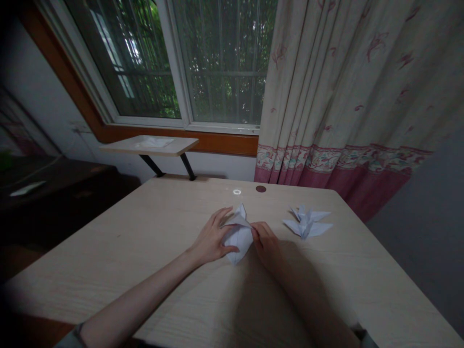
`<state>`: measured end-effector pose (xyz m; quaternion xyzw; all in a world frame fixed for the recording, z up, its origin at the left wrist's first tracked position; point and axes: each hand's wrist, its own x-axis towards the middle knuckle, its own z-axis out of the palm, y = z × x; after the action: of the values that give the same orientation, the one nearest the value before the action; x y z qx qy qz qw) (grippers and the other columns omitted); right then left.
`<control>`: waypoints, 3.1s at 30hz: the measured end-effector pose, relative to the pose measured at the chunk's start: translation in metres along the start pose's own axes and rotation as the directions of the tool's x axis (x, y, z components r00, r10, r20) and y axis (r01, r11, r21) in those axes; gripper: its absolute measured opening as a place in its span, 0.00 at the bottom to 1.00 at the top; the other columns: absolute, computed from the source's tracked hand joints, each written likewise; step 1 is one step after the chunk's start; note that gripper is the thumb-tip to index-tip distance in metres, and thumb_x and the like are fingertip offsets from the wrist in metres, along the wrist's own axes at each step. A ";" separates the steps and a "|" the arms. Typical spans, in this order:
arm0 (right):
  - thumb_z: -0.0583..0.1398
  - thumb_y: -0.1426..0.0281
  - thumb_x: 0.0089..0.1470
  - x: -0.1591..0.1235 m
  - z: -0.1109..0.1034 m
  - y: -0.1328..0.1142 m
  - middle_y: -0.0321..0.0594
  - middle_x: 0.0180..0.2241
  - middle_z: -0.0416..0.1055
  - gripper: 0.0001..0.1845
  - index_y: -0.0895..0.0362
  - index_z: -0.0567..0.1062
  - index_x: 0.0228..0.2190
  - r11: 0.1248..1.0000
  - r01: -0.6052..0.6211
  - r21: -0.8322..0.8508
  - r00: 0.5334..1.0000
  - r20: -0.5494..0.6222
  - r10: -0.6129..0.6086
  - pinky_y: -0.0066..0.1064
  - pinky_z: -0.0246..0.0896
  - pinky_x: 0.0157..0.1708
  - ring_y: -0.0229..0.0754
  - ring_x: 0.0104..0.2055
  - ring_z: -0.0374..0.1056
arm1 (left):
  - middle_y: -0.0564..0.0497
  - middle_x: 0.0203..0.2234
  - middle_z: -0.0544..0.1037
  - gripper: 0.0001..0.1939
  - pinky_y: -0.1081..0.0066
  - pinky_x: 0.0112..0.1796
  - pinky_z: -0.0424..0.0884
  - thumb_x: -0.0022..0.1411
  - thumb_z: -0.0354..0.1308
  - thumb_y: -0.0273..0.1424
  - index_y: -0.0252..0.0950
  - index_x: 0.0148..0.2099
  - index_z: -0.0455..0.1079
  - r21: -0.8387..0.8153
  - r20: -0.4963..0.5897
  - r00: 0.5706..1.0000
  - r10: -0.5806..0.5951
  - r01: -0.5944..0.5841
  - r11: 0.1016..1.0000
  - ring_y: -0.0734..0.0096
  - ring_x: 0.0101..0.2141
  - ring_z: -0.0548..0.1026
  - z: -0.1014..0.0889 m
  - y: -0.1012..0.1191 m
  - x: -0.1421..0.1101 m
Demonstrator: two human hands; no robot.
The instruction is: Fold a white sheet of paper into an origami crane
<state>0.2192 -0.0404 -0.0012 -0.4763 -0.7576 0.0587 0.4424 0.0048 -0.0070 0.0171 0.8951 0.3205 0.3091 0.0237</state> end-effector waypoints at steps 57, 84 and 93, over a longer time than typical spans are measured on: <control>0.51 0.70 0.62 -0.002 0.005 0.003 0.50 0.66 0.43 0.25 0.51 0.60 0.60 0.932 0.275 -0.238 0.950 0.215 -0.226 0.53 0.55 0.57 0.52 0.66 0.46 | 0.39 0.63 0.53 0.62 0.43 0.56 0.59 0.41 0.73 0.40 0.44 0.68 0.36 -0.164 -0.041 0.998 -0.053 0.046 0.985 0.45 0.60 0.55 0.011 -0.004 -0.002; 0.52 0.66 0.62 -0.003 0.004 0.010 0.49 0.59 0.59 0.16 0.50 0.77 0.45 0.983 0.039 0.180 0.992 0.108 -0.059 0.42 0.67 0.46 0.49 0.53 0.65 | 0.41 0.64 0.51 0.59 0.48 0.59 0.55 0.45 0.71 0.42 0.45 0.68 0.36 -0.301 0.080 0.996 -0.051 0.073 0.951 0.49 0.63 0.52 0.012 -0.005 -0.003; 0.54 0.60 0.60 -0.001 0.004 0.019 0.48 0.53 0.62 0.15 0.52 0.79 0.38 0.967 -0.047 0.251 0.999 -0.003 0.049 0.46 0.59 0.53 0.50 0.54 0.62 | 0.40 0.64 0.51 0.59 0.44 0.58 0.57 0.44 0.71 0.40 0.45 0.68 0.36 -0.306 0.076 0.995 -0.063 0.083 0.948 0.46 0.62 0.52 0.013 -0.005 -0.003</control>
<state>0.2292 -0.0298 -0.0140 -0.4350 -0.7303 0.1625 0.5010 0.0072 -0.0027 0.0034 0.8775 0.3001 0.3250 0.1851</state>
